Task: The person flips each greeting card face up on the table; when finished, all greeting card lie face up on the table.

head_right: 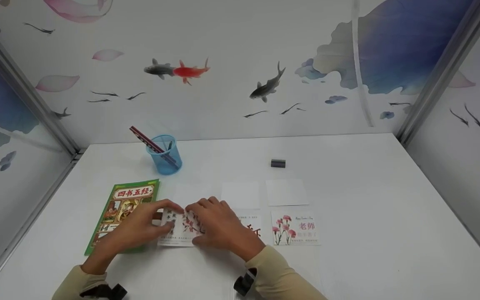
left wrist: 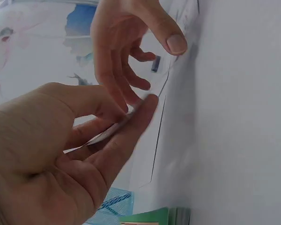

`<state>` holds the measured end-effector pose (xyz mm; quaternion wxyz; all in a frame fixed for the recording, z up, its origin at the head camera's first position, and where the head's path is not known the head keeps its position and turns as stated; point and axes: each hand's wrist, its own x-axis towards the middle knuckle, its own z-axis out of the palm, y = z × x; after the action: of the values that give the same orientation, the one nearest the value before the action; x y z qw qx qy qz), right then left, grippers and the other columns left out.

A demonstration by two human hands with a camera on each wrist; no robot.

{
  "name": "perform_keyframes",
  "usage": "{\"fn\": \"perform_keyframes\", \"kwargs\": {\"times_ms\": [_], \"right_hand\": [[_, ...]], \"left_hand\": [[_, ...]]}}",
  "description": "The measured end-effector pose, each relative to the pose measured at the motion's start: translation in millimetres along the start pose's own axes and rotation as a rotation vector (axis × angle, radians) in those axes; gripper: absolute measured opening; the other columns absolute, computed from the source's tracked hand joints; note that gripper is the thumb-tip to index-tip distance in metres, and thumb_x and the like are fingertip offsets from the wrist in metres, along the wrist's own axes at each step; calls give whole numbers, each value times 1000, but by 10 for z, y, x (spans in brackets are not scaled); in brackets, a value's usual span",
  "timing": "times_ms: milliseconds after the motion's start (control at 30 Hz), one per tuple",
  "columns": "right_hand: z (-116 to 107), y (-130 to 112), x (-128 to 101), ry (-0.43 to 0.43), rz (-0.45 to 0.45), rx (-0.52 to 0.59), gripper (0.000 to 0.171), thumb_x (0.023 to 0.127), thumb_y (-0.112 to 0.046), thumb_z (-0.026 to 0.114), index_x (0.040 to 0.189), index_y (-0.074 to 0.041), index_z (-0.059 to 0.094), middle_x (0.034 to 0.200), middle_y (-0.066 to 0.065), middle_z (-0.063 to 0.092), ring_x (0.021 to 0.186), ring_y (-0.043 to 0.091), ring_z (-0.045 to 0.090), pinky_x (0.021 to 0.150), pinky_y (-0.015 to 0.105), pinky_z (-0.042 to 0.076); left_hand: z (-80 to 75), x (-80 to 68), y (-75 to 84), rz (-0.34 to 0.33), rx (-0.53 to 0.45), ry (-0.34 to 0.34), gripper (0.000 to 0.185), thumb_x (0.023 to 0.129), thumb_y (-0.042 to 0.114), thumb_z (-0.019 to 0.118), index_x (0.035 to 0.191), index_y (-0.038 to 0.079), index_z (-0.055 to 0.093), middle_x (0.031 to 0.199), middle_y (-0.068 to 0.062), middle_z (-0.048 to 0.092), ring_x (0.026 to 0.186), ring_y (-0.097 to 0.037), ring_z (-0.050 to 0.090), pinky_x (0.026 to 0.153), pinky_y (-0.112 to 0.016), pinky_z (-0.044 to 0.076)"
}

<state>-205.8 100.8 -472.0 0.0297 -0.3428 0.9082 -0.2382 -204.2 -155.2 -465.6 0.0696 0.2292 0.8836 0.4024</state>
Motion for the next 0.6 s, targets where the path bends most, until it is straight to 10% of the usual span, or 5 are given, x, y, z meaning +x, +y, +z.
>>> {"fn": "perform_keyframes", "kwargs": {"times_ms": [367,600], "right_hand": [[42,28,3,-69,28,-2,48,91,-34,89,134,-17,76,142,3,69,134,27,61,110,60,50],[38,57,17,-88,11,48,42,92,-28,88,130,-14,78,140,7,69,132,30,60,109,59,48]], "left_hand": [[75,-27,96,-27,304,-45,35,91,13,87,125,10,82,131,-10,67,127,-29,58,111,-54,52],[69,-37,89,-3,310,-107,29,97,17,81,124,7,82,134,-10,69,129,-29,62,113,-53,53]]}}
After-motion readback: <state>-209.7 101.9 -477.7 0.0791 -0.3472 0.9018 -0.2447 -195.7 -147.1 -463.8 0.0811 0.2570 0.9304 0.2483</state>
